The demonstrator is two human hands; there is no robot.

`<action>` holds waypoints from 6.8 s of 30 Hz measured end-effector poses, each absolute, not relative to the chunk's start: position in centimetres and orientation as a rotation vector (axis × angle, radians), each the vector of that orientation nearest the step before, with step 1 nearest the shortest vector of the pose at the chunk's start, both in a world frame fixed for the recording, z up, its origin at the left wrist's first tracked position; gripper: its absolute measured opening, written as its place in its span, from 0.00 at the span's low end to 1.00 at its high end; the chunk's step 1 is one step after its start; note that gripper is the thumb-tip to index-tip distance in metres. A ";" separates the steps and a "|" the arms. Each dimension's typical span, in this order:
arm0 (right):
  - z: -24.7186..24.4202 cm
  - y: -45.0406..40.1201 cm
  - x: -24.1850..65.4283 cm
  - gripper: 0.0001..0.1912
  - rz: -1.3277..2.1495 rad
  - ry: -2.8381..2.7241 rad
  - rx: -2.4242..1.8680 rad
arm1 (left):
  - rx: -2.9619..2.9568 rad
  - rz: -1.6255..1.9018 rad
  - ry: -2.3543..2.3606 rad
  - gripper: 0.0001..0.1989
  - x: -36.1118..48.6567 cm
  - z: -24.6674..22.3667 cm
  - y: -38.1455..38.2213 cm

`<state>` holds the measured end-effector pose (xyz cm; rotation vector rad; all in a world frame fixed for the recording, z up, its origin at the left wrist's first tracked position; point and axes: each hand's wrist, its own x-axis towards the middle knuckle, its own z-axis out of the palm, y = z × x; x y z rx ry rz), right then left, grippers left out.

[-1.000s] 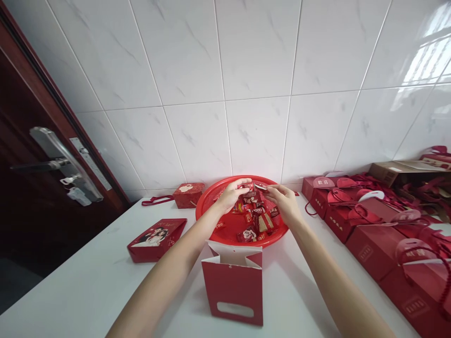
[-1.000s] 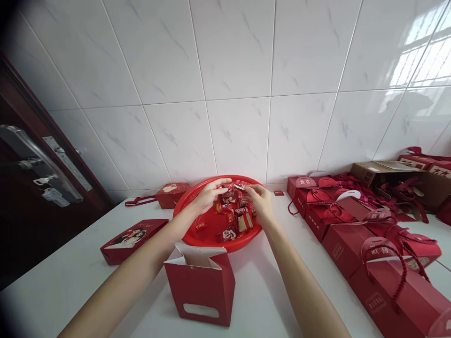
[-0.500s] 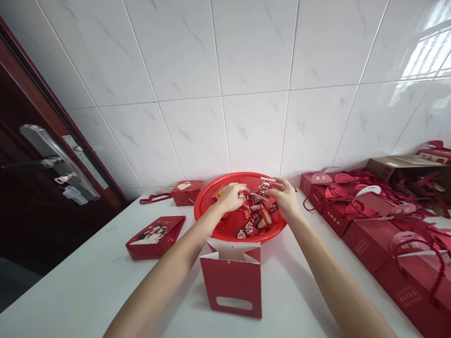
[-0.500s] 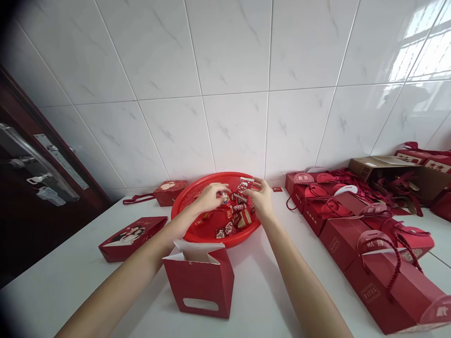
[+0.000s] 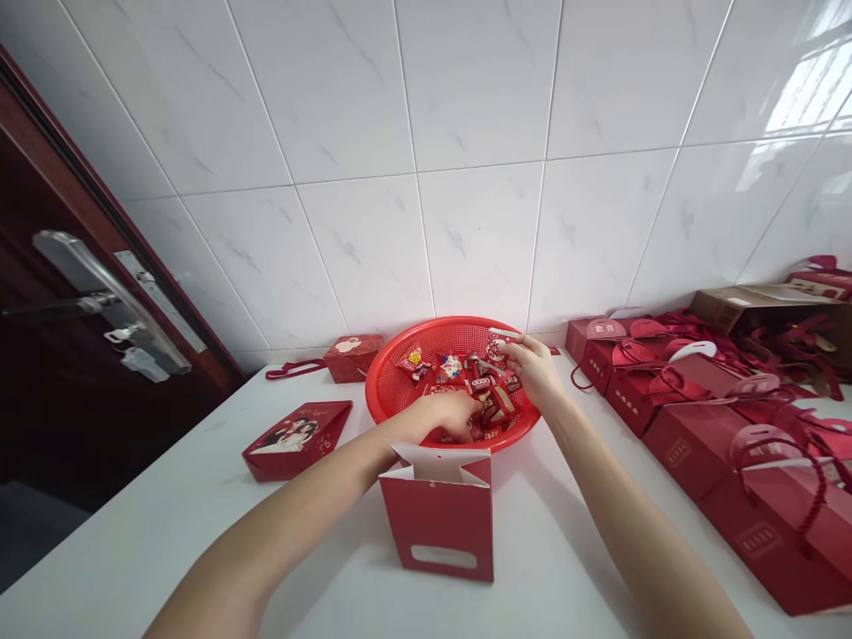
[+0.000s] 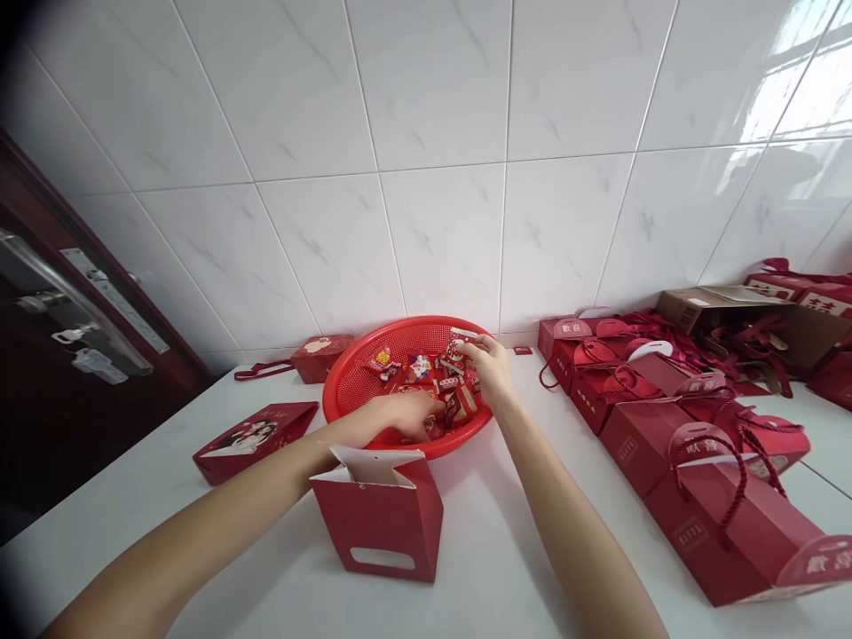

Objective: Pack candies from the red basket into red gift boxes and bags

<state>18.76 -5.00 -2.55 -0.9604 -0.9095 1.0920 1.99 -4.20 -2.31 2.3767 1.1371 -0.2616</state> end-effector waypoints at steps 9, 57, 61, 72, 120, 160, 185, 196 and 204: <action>-1.8 -5.5 18.4 0.13 1.144 -0.854 -0.915 | 2.203 0.122 1.183 0.22 0.6 -1.7 -1.9; -1.3 -6.4 18.3 0.22 1.256 -0.881 -0.885 | 2.018 0.990 0.769 0.36 2.0 -1.9 -2.2; -1.4 -6.4 18.4 0.22 1.239 -0.983 -0.879 | 1.848 1.129 0.868 0.28 2.0 -1.8 -1.8; -1.6 -6.3 18.4 0.20 1.232 -0.963 -0.878 | 1.782 1.143 0.793 0.25 1.5 -1.7 -1.4; -1.5 -5.8 18.6 0.14 1.128 -0.674 -0.812 | 2.587 0.155 1.391 0.05 1.5 -2.2 -1.0; -1.7 -6.3 18.4 0.18 1.175 -0.808 -0.833 | 1.868 0.546 0.890 0.15 0.8 -1.8 -0.1; -2.2 -6.1 18.5 0.27 1.187 -0.963 -0.909 | 2.072 0.478 1.737 0.02 0.5 -1.9 0.9; -2.1 -6.2 18.4 0.48 1.137 -0.894 -0.924 | 2.133 -0.124 1.647 0.10 0.4 -2.6 1.1; -1.7 -6.6 18.3 0.52 1.159 -0.849 -0.840 | 2.101 0.136 1.615 0.06 0.1 -2.5 0.7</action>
